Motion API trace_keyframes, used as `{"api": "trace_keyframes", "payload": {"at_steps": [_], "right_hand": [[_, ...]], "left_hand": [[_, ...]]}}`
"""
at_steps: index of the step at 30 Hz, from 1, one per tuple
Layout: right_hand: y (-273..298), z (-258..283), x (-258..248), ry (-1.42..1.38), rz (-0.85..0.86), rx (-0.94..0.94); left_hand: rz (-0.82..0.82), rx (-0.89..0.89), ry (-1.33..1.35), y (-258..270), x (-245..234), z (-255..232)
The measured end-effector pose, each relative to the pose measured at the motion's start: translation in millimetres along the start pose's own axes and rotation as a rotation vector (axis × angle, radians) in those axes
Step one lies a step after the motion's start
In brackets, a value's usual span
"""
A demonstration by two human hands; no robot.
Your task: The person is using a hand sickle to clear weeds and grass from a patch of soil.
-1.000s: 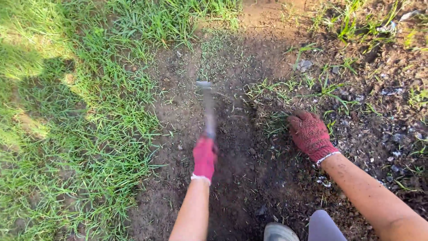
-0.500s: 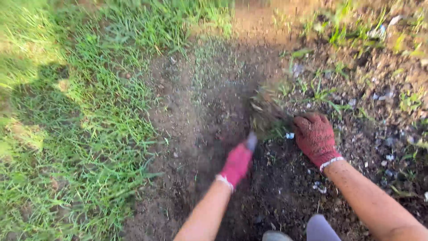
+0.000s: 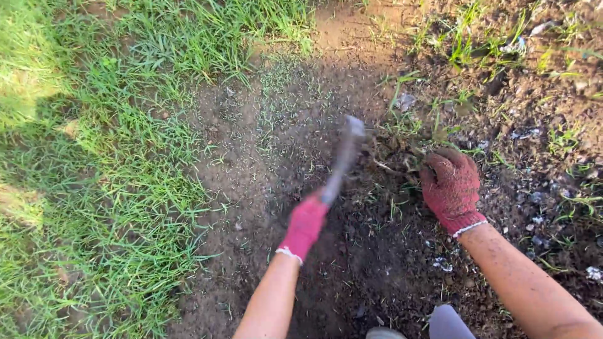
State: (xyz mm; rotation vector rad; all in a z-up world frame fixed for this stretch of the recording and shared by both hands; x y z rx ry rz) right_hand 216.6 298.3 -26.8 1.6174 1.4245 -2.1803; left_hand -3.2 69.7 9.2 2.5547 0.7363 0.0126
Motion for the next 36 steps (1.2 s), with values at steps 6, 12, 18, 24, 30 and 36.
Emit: {"api": "trace_keyframes", "payload": {"at_steps": [6, 12, 18, 24, 30, 36], "right_hand": [[4.2, -12.3, -4.3, -0.015, 0.019, 0.009], [23.3, -43.1, -15.1, 0.032, 0.191, 0.171], [29.0, -63.9, -21.4, 0.077, 0.082, 0.188], [30.1, -65.9, -38.3, 0.085, 0.011, 0.195], [36.0, -84.0, -43.4, 0.175, 0.112, 0.257], [57.1, -105.7, -44.5, 0.223, 0.085, 0.279]], "left_hand": [[-0.117, 0.058, -0.637, -52.6, 47.4, 96.3], [0.167, 0.619, -0.958, -27.2, 51.9, 24.7], [-0.068, 0.08, -0.037, -22.2, 61.5, 46.7], [-0.624, -0.052, 0.764, -33.1, 43.2, 19.1], [0.487, -0.071, -0.174, -8.2, 87.5, -13.6], [-0.034, -0.366, 0.041, 7.6, 97.1, -18.1]]}}
Point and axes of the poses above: each hand's wrist, its own y-axis away from the middle knuckle, its own x-axis out of the palm, z = x × y, the point moved 3 cm from there along -y, towards the middle knuckle, and after that the axes turned 15 degrees about y, right-handed, at the moved point
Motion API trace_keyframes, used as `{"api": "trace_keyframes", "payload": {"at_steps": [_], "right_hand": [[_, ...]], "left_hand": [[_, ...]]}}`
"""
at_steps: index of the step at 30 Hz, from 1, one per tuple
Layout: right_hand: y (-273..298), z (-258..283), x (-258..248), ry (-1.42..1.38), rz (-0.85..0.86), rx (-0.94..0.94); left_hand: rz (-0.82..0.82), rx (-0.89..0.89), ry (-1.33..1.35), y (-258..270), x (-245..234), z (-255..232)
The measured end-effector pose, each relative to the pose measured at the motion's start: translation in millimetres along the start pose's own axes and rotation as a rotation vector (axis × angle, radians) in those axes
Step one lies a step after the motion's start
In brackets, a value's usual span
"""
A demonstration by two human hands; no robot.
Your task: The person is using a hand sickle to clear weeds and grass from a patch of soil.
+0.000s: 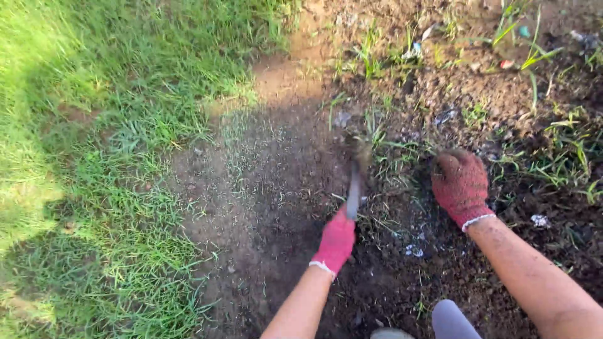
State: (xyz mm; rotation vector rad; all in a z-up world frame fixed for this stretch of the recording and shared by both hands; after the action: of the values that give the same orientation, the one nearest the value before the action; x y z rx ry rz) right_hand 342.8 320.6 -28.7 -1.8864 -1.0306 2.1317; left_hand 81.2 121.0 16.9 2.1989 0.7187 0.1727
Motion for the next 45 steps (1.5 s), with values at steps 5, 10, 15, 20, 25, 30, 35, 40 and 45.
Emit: {"api": "trace_keyframes", "payload": {"at_steps": [5, 10, 15, 20, 25, 30, 35, 40, 45], "right_hand": [[9.0, 1.3, -0.6, 0.044, -0.019, -0.134], [2.1, -2.2, -3.8, 0.006, -0.012, -0.11], [12.5, -16.1, 14.9, -0.063, -0.013, -0.053], [2.0, -0.9, -15.5, -0.111, -0.091, -0.018], [-6.1, -7.2, -7.9, -0.152, -0.216, -0.035], [-4.9, -4.7, -11.2, -0.147, -0.256, -0.05], [2.3, -5.8, -5.2, -0.159, -0.233, -0.053], [-3.4, -1.3, -12.1, -0.136, -0.206, -0.044], [7.8, -3.3, -2.6, -0.1, -0.171, -0.033]], "left_hand": [[0.66, -0.125, 0.928, -158.3, -81.5, 103.2], [0.072, 0.186, 0.094, 10.5, 17.6, -1.8], [0.216, 0.193, -0.087, -27.0, 9.7, -12.7], [0.36, 0.196, -0.494, 56.3, 46.0, -28.4], [0.112, 0.011, 0.191, -45.2, 15.0, -11.7], [0.319, 0.208, -0.435, 31.0, 58.4, -53.1], [0.031, 0.234, -0.16, -71.3, 8.9, -9.3], [0.174, 0.728, -0.688, -74.8, 40.7, 3.5], [0.159, 0.114, 0.363, -249.4, 24.6, 74.8]]}}
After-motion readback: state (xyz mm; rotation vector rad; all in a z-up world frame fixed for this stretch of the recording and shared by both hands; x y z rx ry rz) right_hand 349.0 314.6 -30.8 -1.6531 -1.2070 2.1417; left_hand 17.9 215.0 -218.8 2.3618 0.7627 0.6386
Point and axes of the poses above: each hand's wrist, its own y-axis away from the middle knuckle, its own x-axis out of the palm, z = x × y, the point moved 3 cm from there along -y, towards the middle knuckle, and after that the axes turned 15 degrees about y, right-handed, at the moved point
